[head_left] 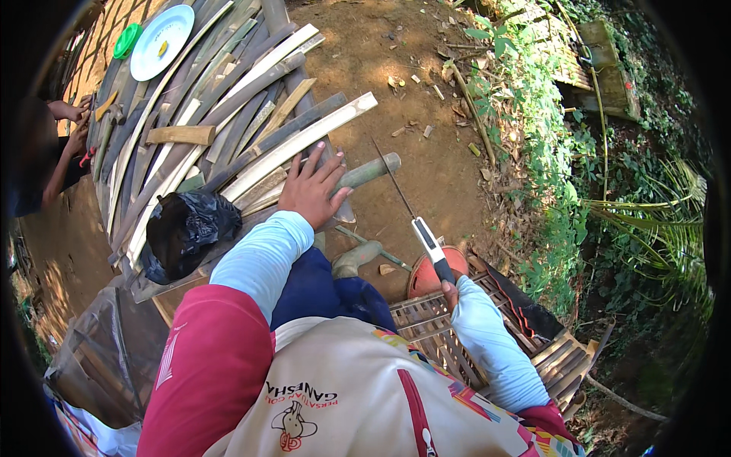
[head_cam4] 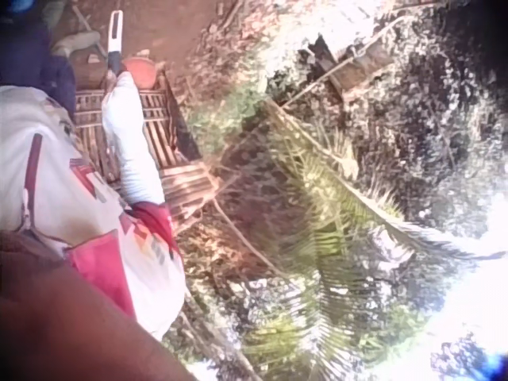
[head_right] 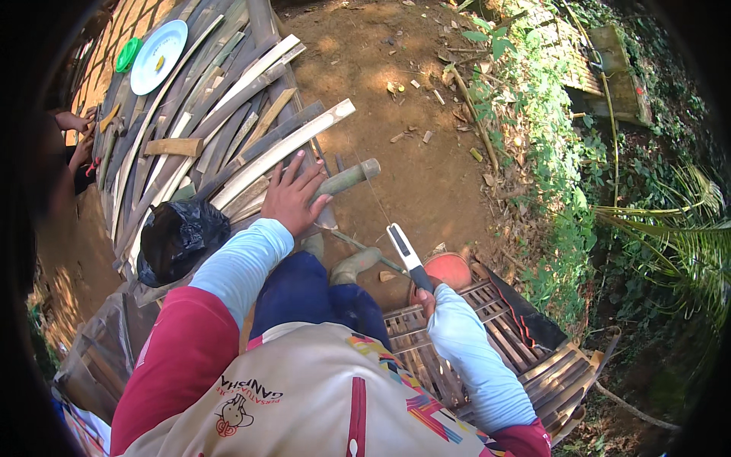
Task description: The person hammers a wooden wedge into a bamboo frame to secure the structure. They then pick up a long bamboo pole and a knife, positioning the pole on a workbench to begin cutting or shaping it.
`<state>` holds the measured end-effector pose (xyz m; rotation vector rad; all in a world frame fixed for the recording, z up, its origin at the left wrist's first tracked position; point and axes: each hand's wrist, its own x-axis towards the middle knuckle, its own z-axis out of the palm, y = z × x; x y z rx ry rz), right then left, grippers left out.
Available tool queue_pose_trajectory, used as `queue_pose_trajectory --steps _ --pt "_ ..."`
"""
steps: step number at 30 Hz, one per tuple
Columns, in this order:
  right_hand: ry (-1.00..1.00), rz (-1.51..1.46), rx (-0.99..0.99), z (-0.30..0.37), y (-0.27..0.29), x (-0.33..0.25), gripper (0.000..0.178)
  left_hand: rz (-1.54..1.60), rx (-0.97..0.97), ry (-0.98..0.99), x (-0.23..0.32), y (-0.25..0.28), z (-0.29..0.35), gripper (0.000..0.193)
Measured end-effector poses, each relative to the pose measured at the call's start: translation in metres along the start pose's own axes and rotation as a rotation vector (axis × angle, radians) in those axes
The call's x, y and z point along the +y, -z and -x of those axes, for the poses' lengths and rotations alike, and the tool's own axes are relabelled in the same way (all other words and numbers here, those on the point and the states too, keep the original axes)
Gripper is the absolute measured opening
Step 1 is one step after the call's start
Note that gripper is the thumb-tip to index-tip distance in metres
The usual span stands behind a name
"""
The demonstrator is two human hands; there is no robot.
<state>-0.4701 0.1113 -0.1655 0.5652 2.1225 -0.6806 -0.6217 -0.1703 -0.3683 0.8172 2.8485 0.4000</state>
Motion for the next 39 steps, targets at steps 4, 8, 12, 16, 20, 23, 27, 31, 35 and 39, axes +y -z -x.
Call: queue_pose_trajectory --steps 4,8,12,16,20,23,27,31,35,39 --pt "0.006 -0.001 0.15 -0.081 -0.032 -0.045 0.037 0.045 -0.048 -0.022 0.005 0.002 0.0 0.051" --pt "-0.154 -0.075 0.034 -0.06 -0.019 -0.029 0.031 0.04 -0.063 -0.013 0.0 0.001 0.001 0.05" --pt "-0.122 -0.076 0.022 0.014 -0.022 0.028 0.038 0.072 -0.04 0.005 0.002 0.001 0.004 0.048" --pt "-0.157 -0.01 0.022 0.011 -0.04 0.032 0.04 0.07 -0.059 -0.013 0.004 0.004 0.003 0.048" --pt "-0.142 0.019 0.054 0.012 -0.045 0.031 0.043 0.046 -0.064 -0.012 0.0 0.004 -0.002 0.049" --pt "-0.205 0.042 0.03 0.031 -0.018 0.018 0.04 0.032 -0.075 -0.01 0.003 0.006 -0.001 0.05" --pt "-0.114 0.025 0.059 0.039 -0.007 0.011 0.033 0.02 -0.065 -0.028 0.0 0.006 0.0 0.049" --pt "-0.161 -0.138 0.005 0.041 -0.007 0.012 0.039 0.071 -0.058 -0.038 -0.004 0.002 -0.001 0.049" --pt "-0.281 -0.24 -0.116 0.033 0.019 0.007 0.042 0.088 -0.065 -0.006 -0.001 0.003 0.0 0.049" --pt "-0.068 0.221 -0.017 -0.016 0.013 -0.01 0.038 0.095 -0.108 -0.01 0.002 0.004 0.001 0.051"
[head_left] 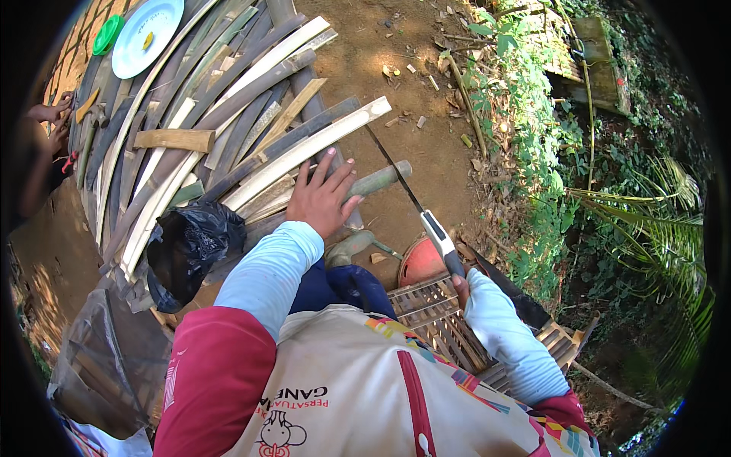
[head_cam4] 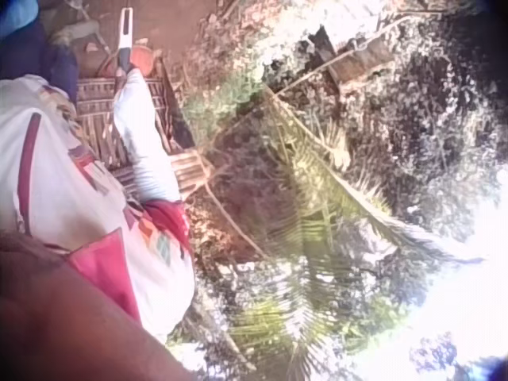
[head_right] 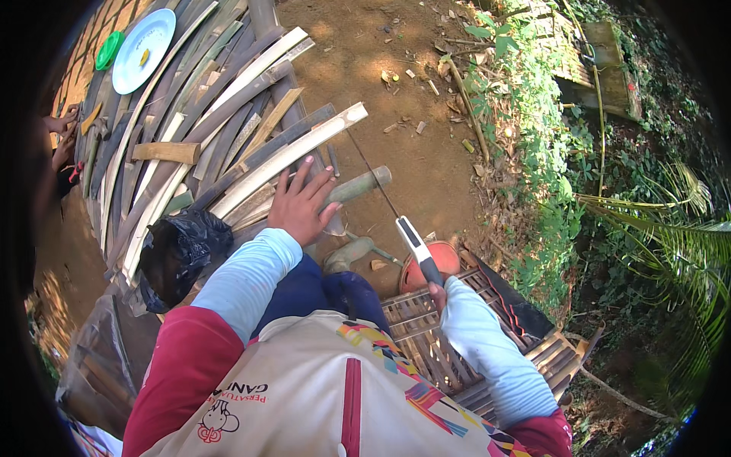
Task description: The person hammers a wooden wedge into a bamboo frame to secure the structure. They then pick up a long bamboo pole and a knife, positioning the pole on a workbench to begin cutting or shaping it.
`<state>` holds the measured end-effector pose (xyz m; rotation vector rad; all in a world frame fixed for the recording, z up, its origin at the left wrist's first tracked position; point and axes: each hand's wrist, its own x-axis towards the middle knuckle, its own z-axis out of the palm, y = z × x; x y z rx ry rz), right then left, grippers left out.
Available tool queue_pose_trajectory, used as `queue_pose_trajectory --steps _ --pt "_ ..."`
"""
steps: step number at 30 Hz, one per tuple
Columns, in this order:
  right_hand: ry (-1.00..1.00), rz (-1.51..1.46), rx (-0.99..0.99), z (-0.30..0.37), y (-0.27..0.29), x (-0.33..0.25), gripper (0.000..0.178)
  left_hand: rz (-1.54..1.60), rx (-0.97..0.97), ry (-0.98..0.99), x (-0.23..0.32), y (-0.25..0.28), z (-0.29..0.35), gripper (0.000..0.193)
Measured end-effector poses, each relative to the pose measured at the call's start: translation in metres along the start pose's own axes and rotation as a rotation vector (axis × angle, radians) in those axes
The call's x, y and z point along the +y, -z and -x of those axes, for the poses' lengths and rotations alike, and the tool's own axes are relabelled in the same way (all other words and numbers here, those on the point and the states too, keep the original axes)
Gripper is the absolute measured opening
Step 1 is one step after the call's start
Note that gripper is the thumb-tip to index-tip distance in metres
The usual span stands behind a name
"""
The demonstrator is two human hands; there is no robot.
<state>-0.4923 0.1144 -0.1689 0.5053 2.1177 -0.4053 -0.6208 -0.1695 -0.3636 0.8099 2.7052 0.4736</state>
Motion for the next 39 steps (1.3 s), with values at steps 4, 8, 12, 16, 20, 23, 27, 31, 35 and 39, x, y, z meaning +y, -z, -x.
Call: queue_pose_trajectory --steps 4,8,12,16,20,23,27,31,35,39 --pt "-0.037 0.052 0.032 -0.076 -0.014 -0.055 0.037 0.007 0.026 0.001 -0.004 0.0 -0.004 0.051" --pt "-0.021 -0.108 0.048 -0.024 -0.008 -0.023 0.03 0.023 0.023 0.002 -0.006 0.0 -0.001 0.05" --pt "-0.098 -0.213 -0.009 0.038 0.002 0.007 0.034 0.021 0.048 -0.003 -0.006 0.001 0.0 0.05" --pt "-0.08 -0.159 -0.016 0.003 -0.034 0.014 0.036 -0.003 0.017 -0.014 -0.006 0.005 -0.003 0.051" --pt "-0.117 -0.114 0.018 -0.056 -0.006 -0.072 0.037 -0.007 0.023 -0.001 -0.002 -0.002 0.003 0.05" --pt "-0.045 -0.102 0.041 -0.017 -0.011 -0.025 0.034 -0.013 0.055 0.002 -0.008 -0.002 -0.004 0.049" --pt "-0.219 -0.196 -0.075 0.009 -0.035 0.007 0.032 -0.011 0.032 0.0 -0.002 -0.001 0.0 0.049" --pt "-0.107 -0.16 0.006 0.0 -0.046 -0.011 0.033 -0.05 0.023 -0.022 0.001 -0.001 0.0 0.049" --pt "-0.081 -0.224 0.046 0.034 -0.004 -0.029 0.035 -0.003 0.039 -0.028 -0.001 0.0 0.001 0.049" --pt "-0.038 -0.11 0.039 0.002 -0.035 0.014 0.03 -0.047 0.042 -0.021 -0.001 0.003 -0.003 0.049"
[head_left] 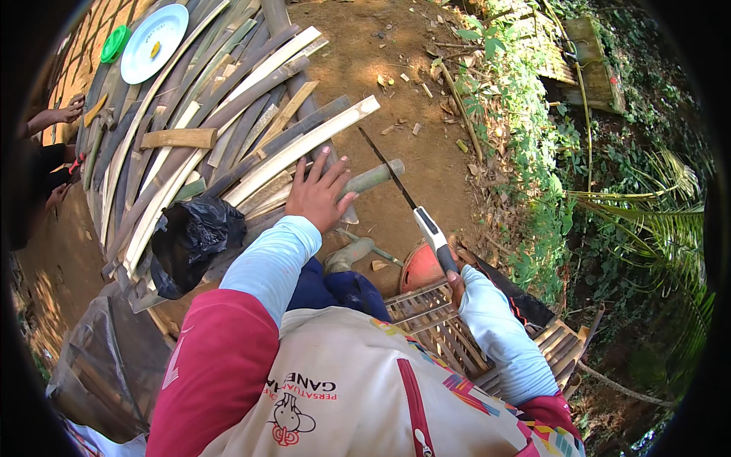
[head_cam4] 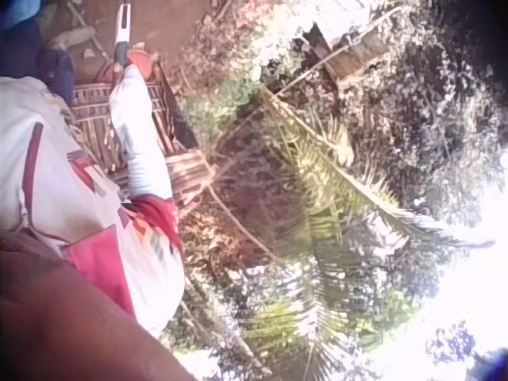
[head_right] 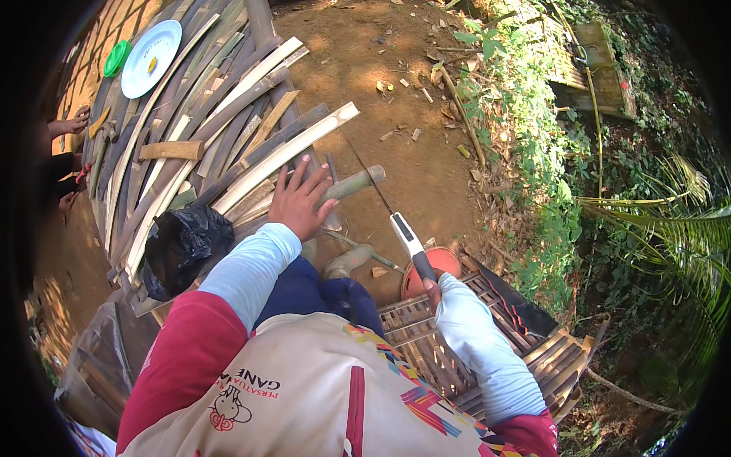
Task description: The person hammers a wooden wedge into a bamboo frame to secure the structure. They then pick up a long bamboo pole and a knife, positioning the pole on a workbench to begin cutting or shaping it.
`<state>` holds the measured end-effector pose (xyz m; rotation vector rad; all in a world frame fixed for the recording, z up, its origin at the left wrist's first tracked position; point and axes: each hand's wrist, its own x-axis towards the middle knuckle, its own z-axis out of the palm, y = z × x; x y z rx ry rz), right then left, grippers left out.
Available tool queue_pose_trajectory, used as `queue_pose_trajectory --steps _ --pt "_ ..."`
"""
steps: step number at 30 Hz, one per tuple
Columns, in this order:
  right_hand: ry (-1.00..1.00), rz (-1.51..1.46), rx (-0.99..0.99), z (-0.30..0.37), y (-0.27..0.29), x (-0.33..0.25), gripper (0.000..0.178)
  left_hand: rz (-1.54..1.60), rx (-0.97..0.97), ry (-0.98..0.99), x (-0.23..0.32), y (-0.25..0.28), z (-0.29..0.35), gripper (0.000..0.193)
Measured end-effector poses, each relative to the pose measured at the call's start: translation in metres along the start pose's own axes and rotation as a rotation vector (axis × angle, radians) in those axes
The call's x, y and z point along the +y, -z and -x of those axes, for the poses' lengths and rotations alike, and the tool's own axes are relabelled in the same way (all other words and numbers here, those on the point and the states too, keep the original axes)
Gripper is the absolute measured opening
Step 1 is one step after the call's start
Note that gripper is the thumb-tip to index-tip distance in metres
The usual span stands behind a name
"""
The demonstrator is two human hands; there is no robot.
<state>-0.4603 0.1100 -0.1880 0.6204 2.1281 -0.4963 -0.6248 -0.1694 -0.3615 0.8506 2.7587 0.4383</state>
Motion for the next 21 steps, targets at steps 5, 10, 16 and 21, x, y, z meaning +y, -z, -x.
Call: queue_pose_trajectory --steps 5,10,16,21 --pt "0.103 0.068 -0.127 -0.078 -0.042 -0.057 0.047 0.017 -0.054 0.033 0.001 0.003 0.0 0.049" --pt "0.053 -0.049 -0.024 -0.046 -0.024 -0.011 0.046 0.096 -0.011 0.021 0.003 0.007 0.003 0.048" --pt "-0.218 -0.675 -0.236 -0.022 -0.031 0.013 0.05 0.274 0.111 0.03 -0.006 0.001 0.013 0.047" --pt "-0.266 -1.261 -0.383 0.006 -0.043 0.019 0.066 0.476 0.248 0.006 -0.012 -0.002 0.014 0.046"
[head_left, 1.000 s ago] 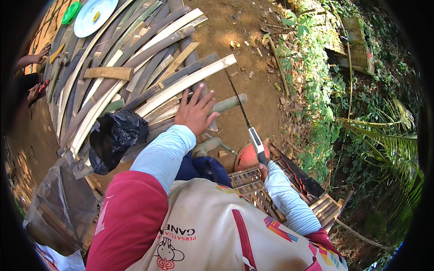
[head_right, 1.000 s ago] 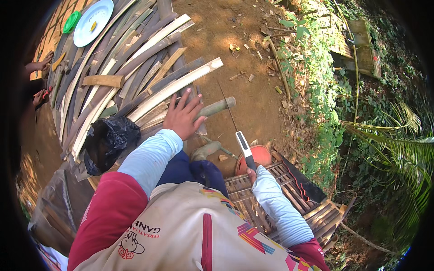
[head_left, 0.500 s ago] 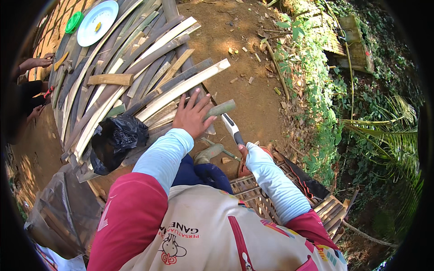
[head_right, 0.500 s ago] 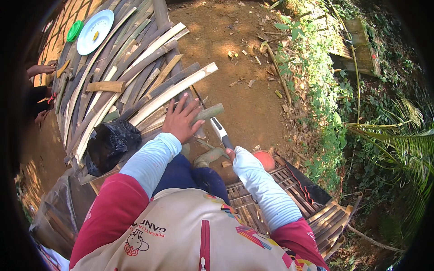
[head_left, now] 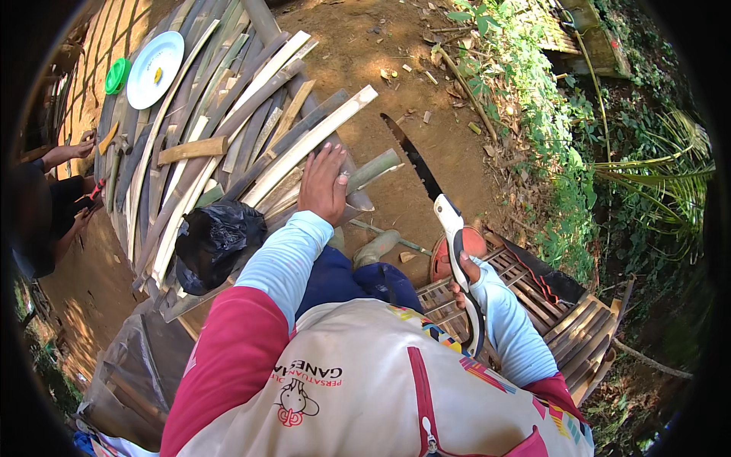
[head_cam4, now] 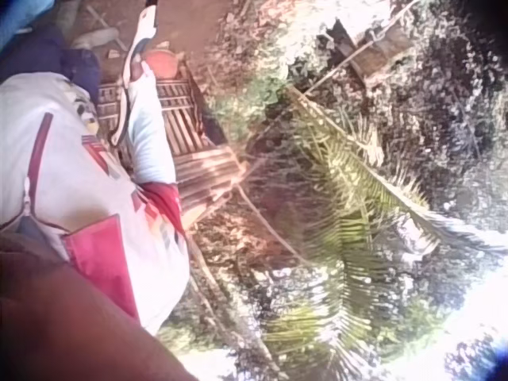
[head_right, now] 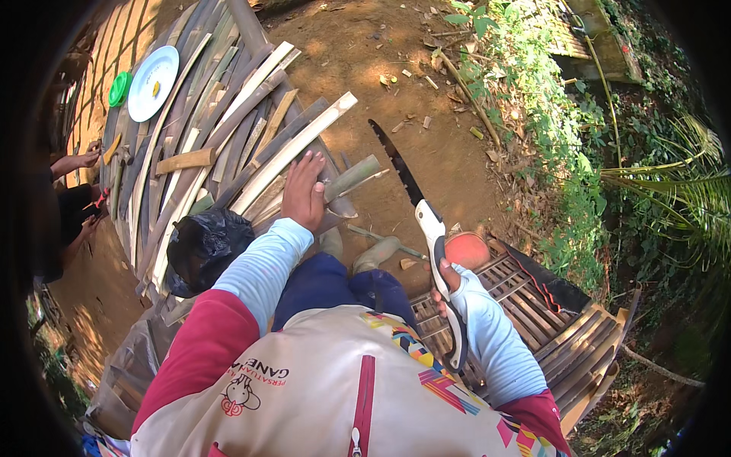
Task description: The person hammers a wooden wedge into a bamboo frame to secure the structure. They then pick up a long bamboo pole and a knife, positioning the pole on a workbench to begin cutting or shaping it.
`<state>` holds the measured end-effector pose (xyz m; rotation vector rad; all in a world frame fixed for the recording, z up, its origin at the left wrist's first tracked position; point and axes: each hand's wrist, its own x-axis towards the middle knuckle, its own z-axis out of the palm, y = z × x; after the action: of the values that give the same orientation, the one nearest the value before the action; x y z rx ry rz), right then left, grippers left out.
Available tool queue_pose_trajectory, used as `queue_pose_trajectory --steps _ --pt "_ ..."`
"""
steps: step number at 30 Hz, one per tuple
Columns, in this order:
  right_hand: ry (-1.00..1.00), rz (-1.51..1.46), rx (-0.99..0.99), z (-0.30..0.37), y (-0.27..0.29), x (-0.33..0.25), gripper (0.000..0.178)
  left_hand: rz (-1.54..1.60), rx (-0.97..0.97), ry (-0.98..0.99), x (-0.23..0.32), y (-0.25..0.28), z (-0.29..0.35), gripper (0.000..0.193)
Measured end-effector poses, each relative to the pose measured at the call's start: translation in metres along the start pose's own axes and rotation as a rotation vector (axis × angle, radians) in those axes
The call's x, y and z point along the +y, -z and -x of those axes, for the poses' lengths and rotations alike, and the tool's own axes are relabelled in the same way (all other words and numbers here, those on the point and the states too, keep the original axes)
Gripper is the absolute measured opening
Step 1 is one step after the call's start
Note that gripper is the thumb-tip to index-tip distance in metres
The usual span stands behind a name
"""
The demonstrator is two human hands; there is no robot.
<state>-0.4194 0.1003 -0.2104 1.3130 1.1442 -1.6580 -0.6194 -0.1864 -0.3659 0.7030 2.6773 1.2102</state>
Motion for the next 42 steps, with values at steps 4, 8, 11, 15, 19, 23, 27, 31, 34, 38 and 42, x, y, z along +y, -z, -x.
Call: queue_pose_trajectory --steps 4,8,11,15,19,23,27,31,34,38,42 --pt "0.011 -0.347 0.157 -0.005 0.03 0.022 0.068 0.102 0.062 -0.022 -0.002 0.001 0.003 0.043" --pt "0.338 -0.114 0.375 -0.006 0.022 0.027 0.056 0.187 0.134 -0.019 -0.003 0.004 0.003 0.04" --pt "0.568 0.197 0.477 -0.013 -0.001 0.024 0.046 0.231 0.208 -0.059 -0.007 0.002 0.008 0.037" --pt "0.797 0.863 0.569 -0.015 -0.066 -0.013 0.055 0.237 0.295 -0.08 0.004 0.017 0.018 0.027" --pt "0.801 0.884 0.398 -0.042 -0.125 -0.049 0.069 0.047 0.154 -0.049 0.007 0.041 0.054 0.034" --pt "0.848 0.913 0.301 -0.101 -0.178 -0.084 0.076 -0.126 -0.093 0.124 0.004 0.057 0.074 0.043" --pt "0.825 1.105 0.383 -0.151 -0.225 -0.103 0.068 -0.178 -0.176 0.157 -0.01 0.055 0.078 0.048" --pt "0.796 1.232 0.413 -0.174 -0.259 -0.128 0.081 -0.145 -0.219 0.169 -0.011 0.064 0.083 0.051" --pt "0.227 -0.002 0.428 -0.261 -0.284 -0.179 0.057 -0.099 -0.289 0.106 -0.004 0.07 0.088 0.052" --pt "0.274 0.267 0.418 -0.259 -0.295 -0.211 0.073 -0.041 -0.35 0.102 0.001 0.081 0.09 0.051" --pt "0.803 1.446 0.53 -0.186 -0.263 -0.235 0.081 0.035 -0.325 0.098 0.01 0.1 0.092 0.051"
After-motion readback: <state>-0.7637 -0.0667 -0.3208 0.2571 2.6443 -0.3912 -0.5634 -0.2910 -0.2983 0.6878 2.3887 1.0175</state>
